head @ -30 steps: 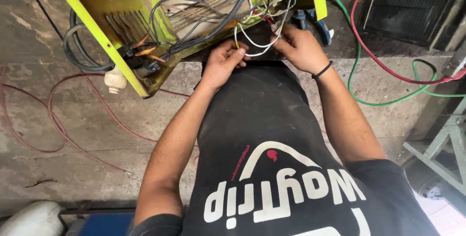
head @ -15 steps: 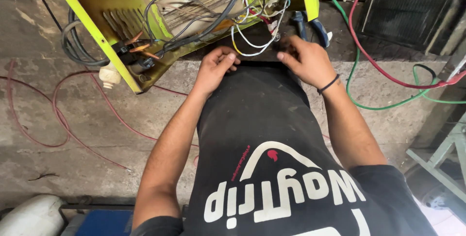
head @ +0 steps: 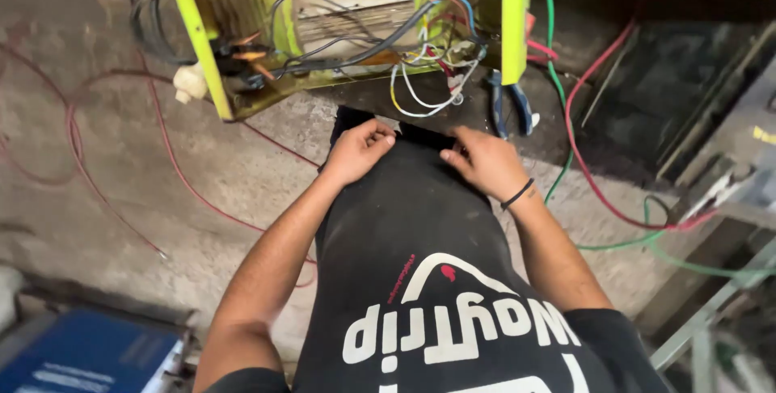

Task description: Repairing the internal wiring of an electronic device using pliers

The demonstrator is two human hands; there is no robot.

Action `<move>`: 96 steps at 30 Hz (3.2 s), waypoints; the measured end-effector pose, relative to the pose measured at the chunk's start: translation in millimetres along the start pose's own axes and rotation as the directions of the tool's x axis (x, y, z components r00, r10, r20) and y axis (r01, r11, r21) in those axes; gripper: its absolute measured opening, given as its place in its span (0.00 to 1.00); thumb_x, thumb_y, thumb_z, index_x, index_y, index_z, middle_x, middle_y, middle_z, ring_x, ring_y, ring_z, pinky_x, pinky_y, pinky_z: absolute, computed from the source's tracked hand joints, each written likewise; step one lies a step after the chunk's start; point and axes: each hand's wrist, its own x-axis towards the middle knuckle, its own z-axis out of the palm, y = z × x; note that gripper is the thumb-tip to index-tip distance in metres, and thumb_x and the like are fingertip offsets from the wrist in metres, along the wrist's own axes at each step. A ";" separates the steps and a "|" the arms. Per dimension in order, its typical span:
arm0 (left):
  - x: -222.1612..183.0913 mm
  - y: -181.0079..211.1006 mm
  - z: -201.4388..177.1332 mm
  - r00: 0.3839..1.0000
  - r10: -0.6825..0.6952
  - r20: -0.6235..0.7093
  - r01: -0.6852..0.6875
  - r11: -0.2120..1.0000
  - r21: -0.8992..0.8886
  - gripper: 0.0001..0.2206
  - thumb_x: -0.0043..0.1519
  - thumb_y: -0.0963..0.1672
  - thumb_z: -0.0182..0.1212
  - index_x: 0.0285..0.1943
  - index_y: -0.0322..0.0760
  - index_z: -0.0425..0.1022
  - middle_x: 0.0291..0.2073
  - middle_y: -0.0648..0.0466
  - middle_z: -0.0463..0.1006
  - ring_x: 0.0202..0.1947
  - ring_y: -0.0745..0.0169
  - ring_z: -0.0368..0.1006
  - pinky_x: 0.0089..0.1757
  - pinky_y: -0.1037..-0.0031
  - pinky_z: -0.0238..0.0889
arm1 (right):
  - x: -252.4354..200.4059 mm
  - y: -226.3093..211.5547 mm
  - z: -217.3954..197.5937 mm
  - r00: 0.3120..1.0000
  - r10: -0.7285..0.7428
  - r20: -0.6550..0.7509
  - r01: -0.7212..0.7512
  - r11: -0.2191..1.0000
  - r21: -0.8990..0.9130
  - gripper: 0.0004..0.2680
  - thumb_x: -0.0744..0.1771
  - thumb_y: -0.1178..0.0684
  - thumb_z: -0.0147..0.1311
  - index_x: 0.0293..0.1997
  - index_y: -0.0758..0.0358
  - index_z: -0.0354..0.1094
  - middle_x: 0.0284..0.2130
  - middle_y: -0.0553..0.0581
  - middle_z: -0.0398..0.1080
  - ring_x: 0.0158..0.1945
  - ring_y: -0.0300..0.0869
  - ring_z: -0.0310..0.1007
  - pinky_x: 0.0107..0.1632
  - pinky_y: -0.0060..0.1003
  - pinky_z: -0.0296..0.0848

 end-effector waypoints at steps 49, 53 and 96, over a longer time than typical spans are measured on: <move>10.3 99.8 -30.4 0.554 -0.092 0.828 -0.449 0.804 0.390 0.11 0.64 0.50 0.59 0.50 0.51 0.81 0.36 0.66 0.82 0.37 0.76 0.72 0.43 0.80 0.62 | -230.9 -78.4 13.1 0.425 0.424 -0.800 -0.506 0.844 0.179 0.13 0.70 0.36 0.44 0.50 0.44 0.74 0.41 0.45 0.79 0.44 0.41 0.80 0.37 0.41 0.74; 10.3 108.2 46.2 0.531 -0.084 0.843 -0.489 0.782 0.386 0.12 0.64 0.50 0.58 0.51 0.49 0.80 0.44 0.65 0.85 0.45 0.75 0.77 0.48 0.79 0.65 | -308.7 11.5 -6.4 0.218 0.365 -0.905 -0.528 0.824 0.205 0.10 0.70 0.41 0.47 0.47 0.45 0.77 0.36 0.43 0.80 0.39 0.39 0.81 0.33 0.37 0.71; -35.6 88.8 183.0 0.964 -0.115 0.239 -0.121 0.609 0.784 0.19 0.64 0.55 0.53 0.59 0.48 0.71 0.52 0.45 0.80 0.52 0.38 0.75 0.44 0.48 0.66 | -374.2 329.4 -138.0 0.120 0.182 -0.976 0.054 0.980 0.190 0.07 0.82 0.63 0.48 0.68 0.73 0.71 0.56 0.65 0.71 0.57 0.51 0.69 0.63 0.42 0.65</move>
